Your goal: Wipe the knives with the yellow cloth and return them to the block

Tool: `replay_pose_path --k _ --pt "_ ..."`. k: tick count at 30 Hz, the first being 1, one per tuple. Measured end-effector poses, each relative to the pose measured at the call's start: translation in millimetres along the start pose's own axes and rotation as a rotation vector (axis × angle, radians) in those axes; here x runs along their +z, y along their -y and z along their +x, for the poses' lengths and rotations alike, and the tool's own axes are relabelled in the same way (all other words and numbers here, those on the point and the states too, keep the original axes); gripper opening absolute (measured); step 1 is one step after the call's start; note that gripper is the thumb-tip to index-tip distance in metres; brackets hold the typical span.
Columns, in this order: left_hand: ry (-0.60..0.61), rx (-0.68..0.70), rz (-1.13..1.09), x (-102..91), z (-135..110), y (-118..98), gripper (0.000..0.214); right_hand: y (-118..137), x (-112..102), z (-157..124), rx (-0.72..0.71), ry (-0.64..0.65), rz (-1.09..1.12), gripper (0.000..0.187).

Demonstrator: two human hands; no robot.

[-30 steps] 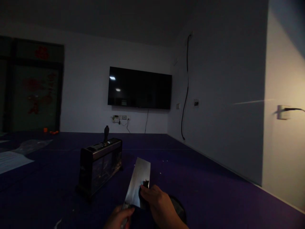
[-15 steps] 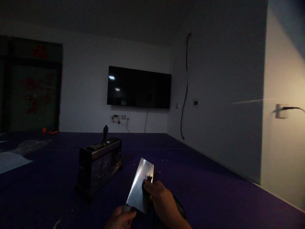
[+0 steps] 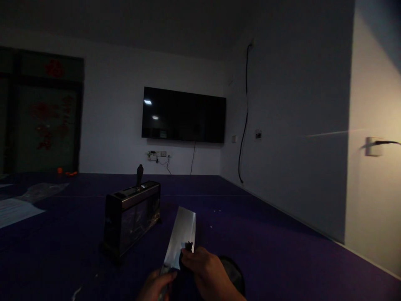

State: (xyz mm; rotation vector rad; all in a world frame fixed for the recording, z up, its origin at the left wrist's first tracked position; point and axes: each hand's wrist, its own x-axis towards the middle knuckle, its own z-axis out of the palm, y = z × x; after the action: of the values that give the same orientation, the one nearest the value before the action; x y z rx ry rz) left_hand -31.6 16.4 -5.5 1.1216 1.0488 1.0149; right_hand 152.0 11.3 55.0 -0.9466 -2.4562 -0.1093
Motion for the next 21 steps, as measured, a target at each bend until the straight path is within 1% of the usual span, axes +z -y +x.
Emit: replay_pose_path --k 4,7,11,14,18,21 --pt "0.004 -0.030 -0.039 1.8 0 -4 0.040 6 -5 0 -0.033 0.033 -0.008 0.047" --pt "0.000 -0.056 -0.047 1.7 4 0 0.043 2 -3 -2 0.005 0.017 -0.031 0.052" --pt "-0.046 -0.030 0.007 1.6 13 10 0.045 -8 1 -4 0.114 -0.035 -0.029 0.051" --pt "-0.038 -0.041 0.056 1.7 15 14 0.041 -15 -1 -5 0.231 -0.085 -0.032 0.056" --pt "0.004 -0.099 0.077 0.1 8 7 0.034 -26 -5 -7 0.333 -0.142 -0.097 0.063" --pt "0.086 -0.115 0.059 -1.6 -1 -5 0.030 -35 -5 -9 0.380 -0.181 -0.163 0.062"
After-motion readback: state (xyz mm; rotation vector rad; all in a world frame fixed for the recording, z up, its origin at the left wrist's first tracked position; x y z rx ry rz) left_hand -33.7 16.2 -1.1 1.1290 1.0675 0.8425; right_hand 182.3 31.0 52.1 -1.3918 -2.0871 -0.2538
